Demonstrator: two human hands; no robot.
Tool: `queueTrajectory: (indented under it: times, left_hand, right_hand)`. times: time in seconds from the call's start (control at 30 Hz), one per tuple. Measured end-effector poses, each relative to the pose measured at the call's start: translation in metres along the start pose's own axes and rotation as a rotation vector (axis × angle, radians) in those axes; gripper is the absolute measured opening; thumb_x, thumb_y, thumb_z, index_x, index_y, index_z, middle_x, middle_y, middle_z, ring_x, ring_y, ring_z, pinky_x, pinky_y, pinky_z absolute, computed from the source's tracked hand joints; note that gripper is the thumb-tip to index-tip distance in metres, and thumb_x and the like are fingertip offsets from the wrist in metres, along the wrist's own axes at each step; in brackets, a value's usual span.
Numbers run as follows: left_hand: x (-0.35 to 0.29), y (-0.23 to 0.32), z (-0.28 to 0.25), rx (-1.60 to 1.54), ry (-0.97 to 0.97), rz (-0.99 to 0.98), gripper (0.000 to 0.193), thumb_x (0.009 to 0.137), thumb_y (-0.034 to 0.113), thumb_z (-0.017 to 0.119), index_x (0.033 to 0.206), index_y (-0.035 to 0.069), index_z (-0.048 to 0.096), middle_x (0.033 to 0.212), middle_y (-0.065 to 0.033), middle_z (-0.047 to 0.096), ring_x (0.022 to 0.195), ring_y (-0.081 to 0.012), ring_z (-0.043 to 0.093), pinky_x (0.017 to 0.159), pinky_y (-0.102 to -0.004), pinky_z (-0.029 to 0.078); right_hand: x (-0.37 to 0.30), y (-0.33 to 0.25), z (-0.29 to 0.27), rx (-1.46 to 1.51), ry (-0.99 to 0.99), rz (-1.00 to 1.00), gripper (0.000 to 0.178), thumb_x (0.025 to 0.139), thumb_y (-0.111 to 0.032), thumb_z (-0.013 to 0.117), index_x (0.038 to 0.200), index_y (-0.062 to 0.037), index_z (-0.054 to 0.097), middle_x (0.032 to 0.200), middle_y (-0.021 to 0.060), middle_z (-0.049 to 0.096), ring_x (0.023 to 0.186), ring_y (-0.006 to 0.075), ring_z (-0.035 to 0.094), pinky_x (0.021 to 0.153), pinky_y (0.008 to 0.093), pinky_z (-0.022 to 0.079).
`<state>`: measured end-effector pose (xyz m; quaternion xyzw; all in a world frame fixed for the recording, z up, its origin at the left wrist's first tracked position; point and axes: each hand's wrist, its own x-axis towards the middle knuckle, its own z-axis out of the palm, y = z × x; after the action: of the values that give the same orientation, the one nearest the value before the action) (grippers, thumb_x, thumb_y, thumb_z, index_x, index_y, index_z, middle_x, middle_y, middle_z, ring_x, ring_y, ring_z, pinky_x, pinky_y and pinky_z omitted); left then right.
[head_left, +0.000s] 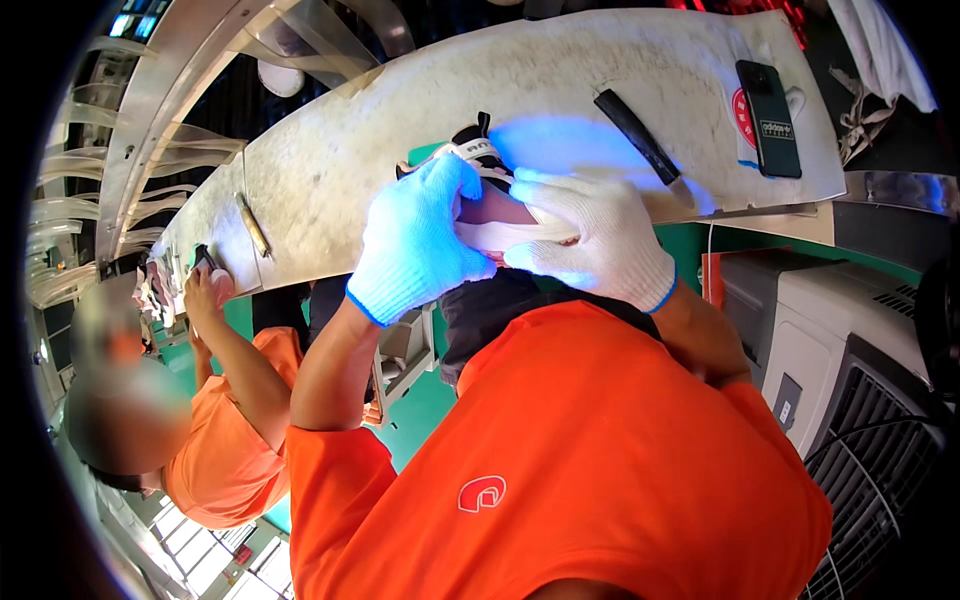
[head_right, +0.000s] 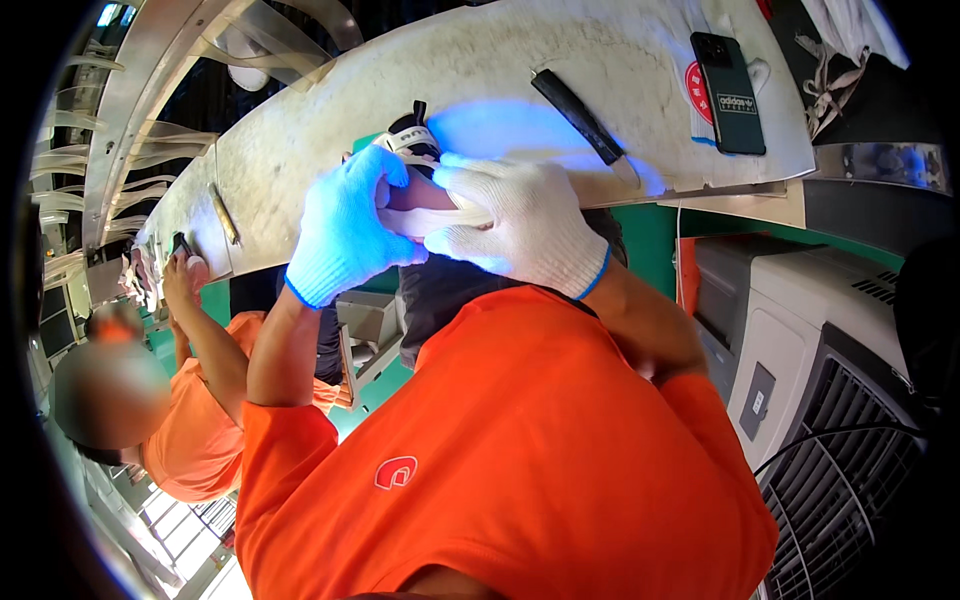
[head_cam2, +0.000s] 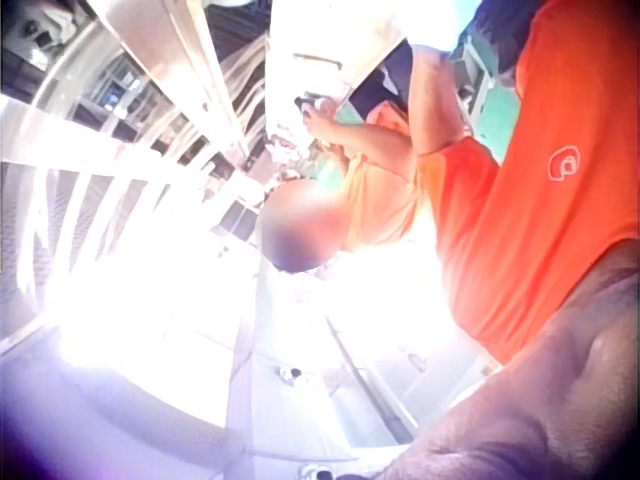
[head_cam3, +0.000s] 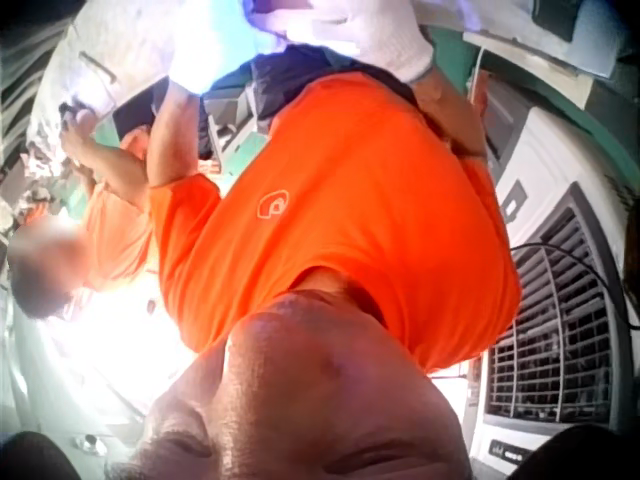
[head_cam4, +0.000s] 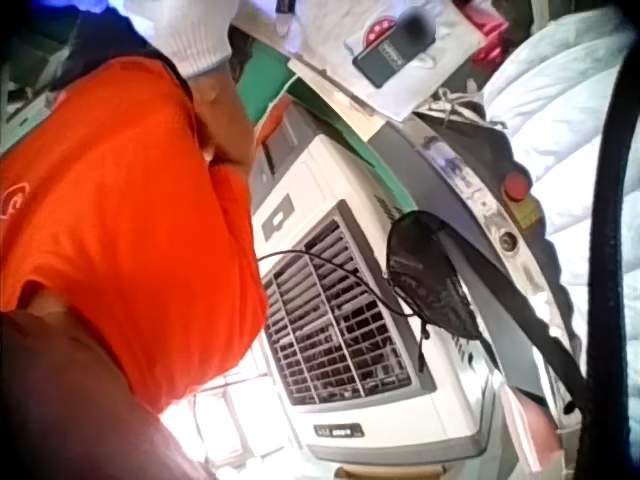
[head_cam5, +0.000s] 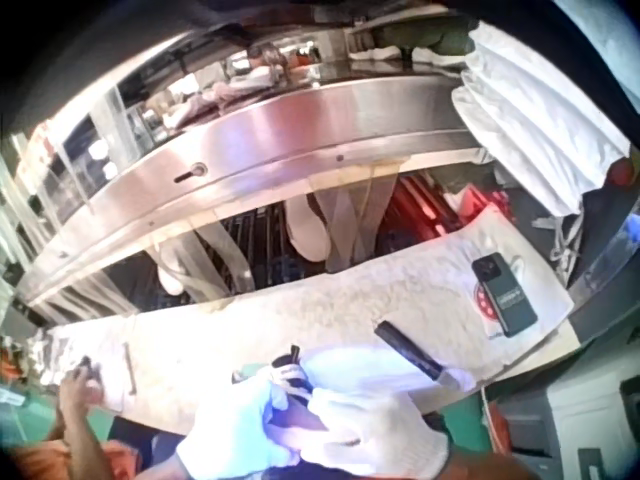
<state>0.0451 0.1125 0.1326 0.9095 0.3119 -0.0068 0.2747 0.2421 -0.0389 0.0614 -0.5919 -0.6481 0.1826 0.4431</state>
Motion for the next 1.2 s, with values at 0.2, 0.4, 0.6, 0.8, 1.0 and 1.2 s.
queueTrajectory:
  times: [0.2, 0.4, 0.6, 0.8, 1.0, 1.2]
  left_hand:
    - [0.020, -0.004, -0.011, -0.033, -0.126, 0.058, 0.067, 0.054, 0.028, 0.099, 0.109, 0.010, 0.064, 0.105, -0.0123, 0.070, 0.096, -0.0381, 0.073, 0.083, -0.0466, 0.060]
    - [0.023, -0.012, -0.009, 0.024, -0.125, 0.155, 0.068, 0.051, 0.030, 0.098, 0.108, 0.009, 0.067, 0.106, -0.0126, 0.071, 0.099, -0.0379, 0.072, 0.082, -0.0460, 0.059]
    - [-0.001, -0.138, 0.010, -0.926, 0.335, -0.073, 0.051, 0.090, -0.005, 0.073, 0.140, -0.003, 0.065, 0.137, -0.0115, 0.070, 0.113, -0.0197, 0.071, 0.103, -0.0382, 0.061]
    - [-0.020, -0.140, 0.022, -0.037, 0.345, 0.274, 0.072, 0.092, 0.020, 0.085, 0.157, 0.003, 0.060, 0.165, -0.0231, 0.057, 0.154, -0.0388, 0.055, 0.127, -0.0435, 0.047]
    - [0.019, -0.086, -0.049, -0.231, 0.228, 0.296, 0.079, 0.077, 0.033, 0.094, 0.146, 0.006, 0.069, 0.137, -0.0218, 0.075, 0.125, -0.0370, 0.074, 0.108, -0.0424, 0.059]
    - [0.025, 0.045, -0.097, -0.062, 0.146, 0.282, 0.072, 0.064, 0.053, 0.097, 0.113, 0.002, 0.081, 0.097, -0.0220, 0.081, 0.088, -0.0408, 0.079, 0.084, -0.0445, 0.063]
  right_hand:
    - [0.022, -0.019, -0.019, -0.137, -0.198, -0.274, 0.065, 0.074, -0.029, 0.096, 0.135, -0.0154, 0.077, 0.152, 0.0201, 0.066, 0.120, 0.0411, 0.072, 0.097, 0.0463, 0.060]
    - [0.037, -0.020, -0.021, -0.060, -0.331, -0.041, 0.079, 0.072, -0.047, 0.095, 0.145, -0.0233, 0.075, 0.162, 0.0195, 0.059, 0.126, 0.0445, 0.070, 0.106, 0.0481, 0.059]
    - [0.009, -0.012, -0.014, -0.361, -0.068, -0.093, 0.126, 0.072, -0.074, 0.090, 0.158, 0.0109, 0.053, 0.155, 0.0336, 0.061, 0.140, 0.0482, 0.064, 0.119, 0.0531, 0.051]
    - [0.006, 0.028, 0.018, -0.003, 0.214, -0.001, 0.101, 0.089, -0.081, 0.076, 0.136, 0.0082, 0.073, 0.122, 0.0251, 0.080, 0.108, 0.0400, 0.079, 0.093, 0.0452, 0.062]
    - [0.038, 0.089, 0.036, 0.904, 0.176, 0.331, 0.081, 0.112, -0.067, 0.056, 0.132, 0.0085, 0.076, 0.125, 0.0163, 0.080, 0.111, 0.0231, 0.076, 0.100, 0.0400, 0.061]
    - [0.025, 0.134, 0.033, 1.611, 0.055, 0.289, 0.083, 0.107, -0.069, 0.064, 0.150, 0.0022, 0.061, 0.121, 0.0148, 0.077, 0.101, 0.0313, 0.077, 0.086, 0.0471, 0.064]
